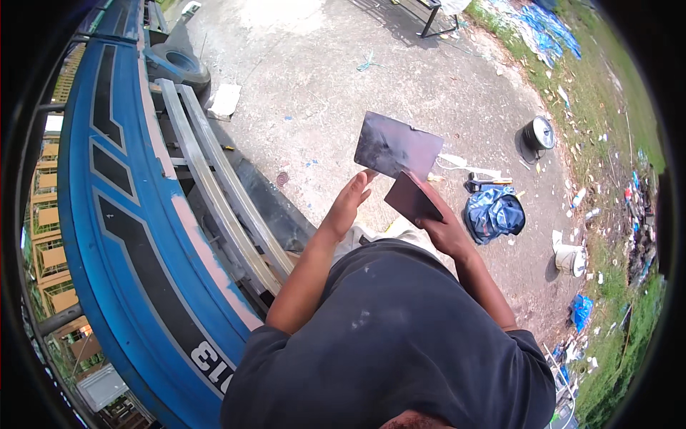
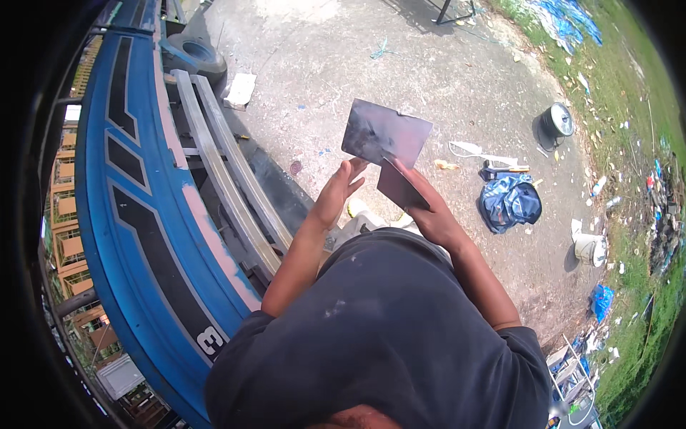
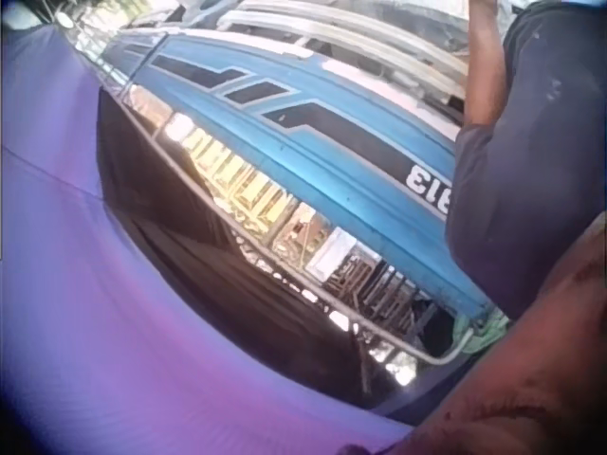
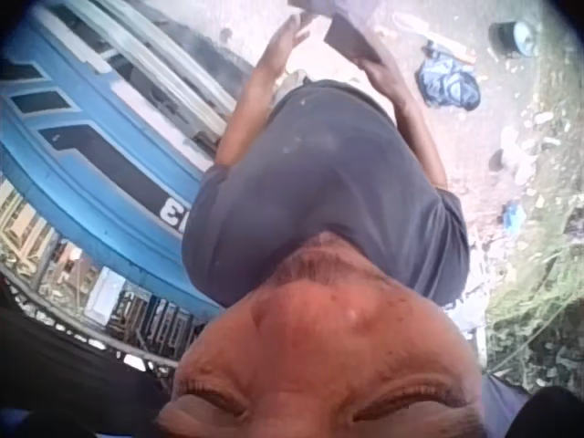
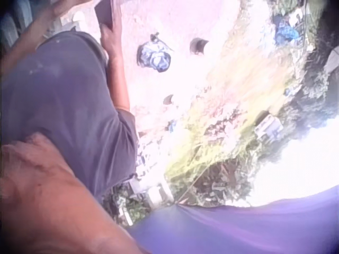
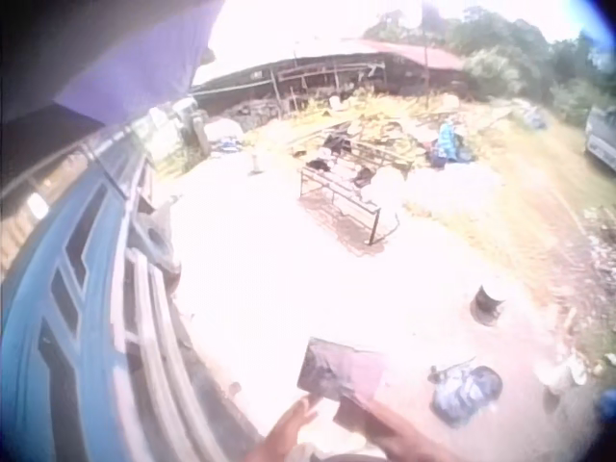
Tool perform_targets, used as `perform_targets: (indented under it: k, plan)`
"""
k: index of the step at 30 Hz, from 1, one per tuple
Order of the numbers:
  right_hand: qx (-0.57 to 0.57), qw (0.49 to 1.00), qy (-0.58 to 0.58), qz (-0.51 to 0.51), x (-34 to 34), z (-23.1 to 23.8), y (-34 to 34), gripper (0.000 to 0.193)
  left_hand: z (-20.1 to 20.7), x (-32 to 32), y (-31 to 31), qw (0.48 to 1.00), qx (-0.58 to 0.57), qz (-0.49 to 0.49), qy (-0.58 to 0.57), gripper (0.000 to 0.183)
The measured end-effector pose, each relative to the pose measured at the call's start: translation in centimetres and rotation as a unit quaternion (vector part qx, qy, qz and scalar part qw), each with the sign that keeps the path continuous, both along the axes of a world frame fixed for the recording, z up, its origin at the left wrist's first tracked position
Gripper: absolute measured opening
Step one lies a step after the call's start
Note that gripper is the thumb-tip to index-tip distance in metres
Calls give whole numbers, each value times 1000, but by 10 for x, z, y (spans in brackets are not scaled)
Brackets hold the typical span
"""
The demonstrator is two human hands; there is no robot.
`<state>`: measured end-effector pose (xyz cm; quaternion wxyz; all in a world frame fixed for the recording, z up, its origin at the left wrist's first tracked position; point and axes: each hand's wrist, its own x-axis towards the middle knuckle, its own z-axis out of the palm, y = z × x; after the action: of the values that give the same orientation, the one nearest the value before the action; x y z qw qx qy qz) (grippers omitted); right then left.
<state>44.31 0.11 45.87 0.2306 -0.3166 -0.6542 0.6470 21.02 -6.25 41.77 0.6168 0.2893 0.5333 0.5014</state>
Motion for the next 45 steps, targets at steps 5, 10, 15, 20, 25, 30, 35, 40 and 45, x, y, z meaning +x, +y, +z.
perform_targets:
  k: [5,10,15,20,25,30,35,40,45]
  plan:
    - [51,996,44,56,-25,21,-14,74,29,0,14,973,125,109,-161,42]
    - [-42,996,72,-6,-18,-10,-30,40,39,-35,-18,953,113,262,-99,37]
    - [-54,985,18,-165,24,-49,-14,20,36,-58,-58,929,105,349,-65,36]
    - [-79,967,84,-228,15,-44,12,25,28,-72,-77,903,113,398,-113,34]
    - [-77,980,90,-163,-43,-20,23,23,48,-98,-72,939,86,316,-103,33]
    - [92,993,0,-70,-122,23,49,40,74,-137,-61,976,100,189,-36,33]
    - [187,981,-15,-53,-182,62,81,51,89,-180,-48,985,105,139,-19,34]
    - [347,934,-85,-35,-233,69,94,57,106,-207,-40,987,91,117,-64,36]
    - [345,935,-59,56,-267,53,72,54,101,-237,-42,989,76,119,-32,34]
